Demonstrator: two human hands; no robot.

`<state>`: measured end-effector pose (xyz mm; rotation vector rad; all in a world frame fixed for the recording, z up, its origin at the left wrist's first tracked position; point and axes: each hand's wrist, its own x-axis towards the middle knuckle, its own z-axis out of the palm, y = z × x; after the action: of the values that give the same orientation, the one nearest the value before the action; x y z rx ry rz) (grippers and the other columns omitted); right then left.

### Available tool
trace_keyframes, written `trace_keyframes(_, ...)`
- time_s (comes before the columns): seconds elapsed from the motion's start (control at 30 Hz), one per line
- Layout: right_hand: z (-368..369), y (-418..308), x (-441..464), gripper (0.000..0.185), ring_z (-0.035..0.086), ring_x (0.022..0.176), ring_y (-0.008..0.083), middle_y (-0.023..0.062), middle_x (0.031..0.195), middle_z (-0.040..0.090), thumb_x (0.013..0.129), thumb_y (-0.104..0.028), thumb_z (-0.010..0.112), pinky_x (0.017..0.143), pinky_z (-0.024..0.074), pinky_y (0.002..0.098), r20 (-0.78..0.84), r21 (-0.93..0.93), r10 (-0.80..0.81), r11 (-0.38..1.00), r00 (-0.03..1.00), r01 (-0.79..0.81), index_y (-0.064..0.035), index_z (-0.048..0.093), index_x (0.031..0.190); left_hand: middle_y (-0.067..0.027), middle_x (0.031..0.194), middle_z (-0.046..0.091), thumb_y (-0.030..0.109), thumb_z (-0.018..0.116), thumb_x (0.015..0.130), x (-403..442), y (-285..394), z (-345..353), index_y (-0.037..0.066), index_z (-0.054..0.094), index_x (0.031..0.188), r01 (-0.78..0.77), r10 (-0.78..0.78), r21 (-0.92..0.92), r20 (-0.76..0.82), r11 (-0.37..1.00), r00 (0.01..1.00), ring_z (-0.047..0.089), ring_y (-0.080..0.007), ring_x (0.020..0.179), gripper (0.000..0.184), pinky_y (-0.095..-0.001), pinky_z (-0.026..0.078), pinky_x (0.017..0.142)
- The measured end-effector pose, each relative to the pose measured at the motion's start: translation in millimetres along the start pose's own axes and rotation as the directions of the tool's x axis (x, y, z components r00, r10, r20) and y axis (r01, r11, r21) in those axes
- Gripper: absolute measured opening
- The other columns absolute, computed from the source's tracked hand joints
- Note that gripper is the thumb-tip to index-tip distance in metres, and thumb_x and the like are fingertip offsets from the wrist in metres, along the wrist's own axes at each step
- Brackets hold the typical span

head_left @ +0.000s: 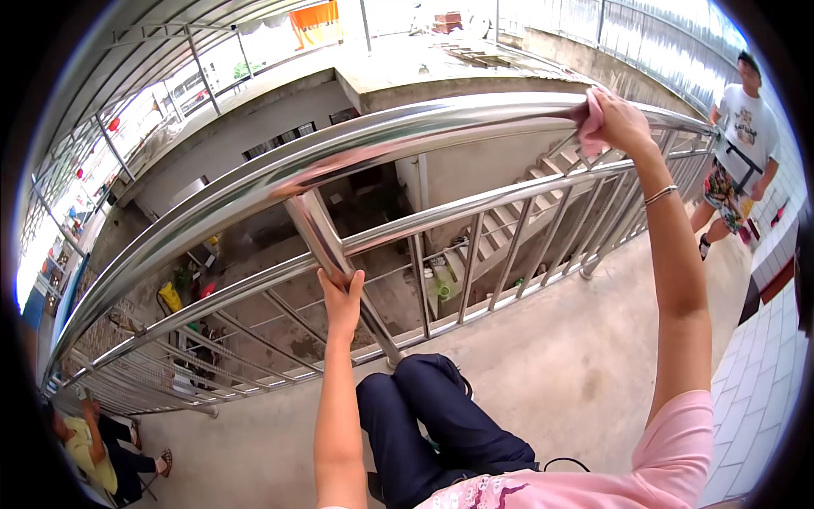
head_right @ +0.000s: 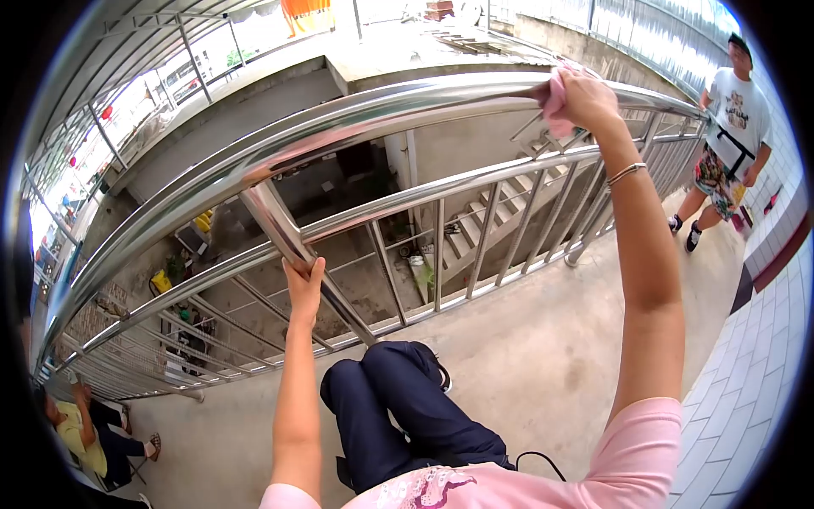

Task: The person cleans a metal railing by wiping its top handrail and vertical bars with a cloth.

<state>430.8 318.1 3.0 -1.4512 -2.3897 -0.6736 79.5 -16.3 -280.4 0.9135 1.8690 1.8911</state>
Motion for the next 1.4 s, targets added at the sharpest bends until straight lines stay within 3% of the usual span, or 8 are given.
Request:
trace_keyframes(0.33, 6, -122, -39, 0.065, 0.039, 0.136, 0.0283, 0.0109, 0.139, 0.049, 0.083, -0.033, 0.069, 0.117, 0.028, 0.0406, -0.682, 0.299, -0.233, 0.776, 0.693, 0.555, -0.0113, 0.045, 0.139, -0.0075, 0.129, 0.052, 0.022, 0.065, 0.094, 7, -14, 2, 0.005, 0.024, 0.145, -0.136, 0.135, -0.075, -0.013, 0.988, 0.991, 0.052, -0.0147, 0.11, 0.068, -0.0287, 0.037, 0.099)
trace_keyframes(0.6, 123, -95, -76, 0.072, 0.026, 0.143, 0.0356, 0.0146, 0.156, 0.026, 0.092, -0.042, 0.055, 0.119, 0.0191, 0.0414, -0.651, 0.499, 0.236, 0.85, 0.721, 0.173, -0.0138, 0.028, 0.152, -0.0106, 0.127, 0.054, 0.013, 0.064, 0.094, 1, -8, 1, 0.003, 0.016, 0.147, -0.113, 0.113, -0.025, -0.019, 0.993, 0.993, 0.054, -0.0149, 0.111, 0.072, -0.0289, 0.039, 0.1)
trace_keyframes(1.03, 205, -75, -137, 0.048, 0.049, 0.126, 0.0365, 0.0176, 0.138, 0.051, 0.089, -0.022, 0.06, 0.108, 0.0346, 0.0449, -0.585, 0.349, 0.0, 0.903, 0.811, 0.252, -0.0118, 0.053, 0.135, -0.0101, 0.126, 0.053, 0.014, 0.064, 0.094, 3, -16, 3, 0.004, 0.02, 0.144, -0.143, 0.142, -0.009, -0.059, 0.99, 0.988, 0.055, -0.0139, 0.109, 0.067, -0.029, 0.042, 0.098)
trace_keyframes(1.13, 234, -63, -177, 0.033, 0.057, 0.117, 0.0296, 0.0143, 0.125, 0.061, 0.094, -0.02, 0.055, 0.105, 0.0386, 0.0443, -0.374, 0.607, -0.224, 0.675, 0.9, 0.42, -0.0064, 0.06, 0.123, -0.0108, 0.125, 0.054, 0.014, 0.064, 0.094, 2, -20, 2, 0.003, 0.021, 0.143, -0.153, 0.151, -0.04, -0.059, 0.987, 0.987, 0.055, -0.0141, 0.108, 0.067, -0.0287, 0.042, 0.097)
trace_keyframes(1.2, 262, -51, -184, 0.044, 0.052, 0.124, 0.0238, 0.0139, 0.132, 0.056, 0.095, -0.032, 0.059, 0.103, 0.0411, 0.0356, 0.23, 0.967, -0.055, 0.123, 0.972, -0.222, -0.0023, 0.055, 0.128, -0.0112, 0.125, 0.054, 0.014, 0.064, 0.094, 7, -19, 1, 0.002, 0.021, 0.143, -0.163, 0.161, -0.022, -0.054, 0.986, 0.985, 0.056, -0.0141, 0.108, 0.066, -0.0287, 0.042, 0.097)
trace_keyframes(1.27, 225, -42, -168, 0.043, 0.056, 0.111, 0.0157, 0.0086, 0.119, 0.06, 0.097, -0.036, 0.056, 0.095, 0.0446, 0.0306, 0.546, 0.832, 0.275, -0.291, 0.791, -0.473, -0.0022, 0.057, 0.124, -0.0107, 0.123, 0.055, 0.014, 0.064, 0.094, 4, -22, 1, 0.002, 0.022, 0.142, -0.153, 0.15, -0.05, -0.056, 0.987, 0.987, 0.056, -0.0142, 0.109, 0.065, -0.0286, 0.042, 0.098)
trace_keyframes(1.33, 228, -24, -137, 0.04, 0.056, 0.103, 0.0126, 0.0052, 0.114, 0.06, 0.097, -0.031, 0.058, 0.088, 0.047, 0.0286, 0.256, 0.935, 0.536, -0.349, 0.805, -0.065, -0.0021, 0.056, 0.124, -0.0105, 0.122, 0.056, 0.013, 0.063, 0.094, 6, -28, -1, 0.002, 0.025, 0.14, -0.175, 0.173, -0.037, -0.052, 0.984, 0.983, 0.056, -0.0146, 0.109, 0.061, -0.0288, 0.042, 0.097)
trace_keyframes(1.4, 170, -16, -99, 0.021, 0.059, 0.088, 0.0087, 0.0012, 0.093, 0.063, 0.095, -0.016, 0.053, 0.078, 0.0498, 0.0268, -0.244, 0.964, 0.628, 0.076, 0.739, 0.254, -0.0018, 0.064, 0.106, -0.0103, 0.121, 0.057, 0.013, 0.063, 0.094, 9, -33, -2, 0.001, 0.028, 0.139, -0.2, 0.199, -0.034, -0.044, 0.979, 0.979, 0.057, -0.015, 0.109, 0.058, -0.0291, 0.043, 0.097)
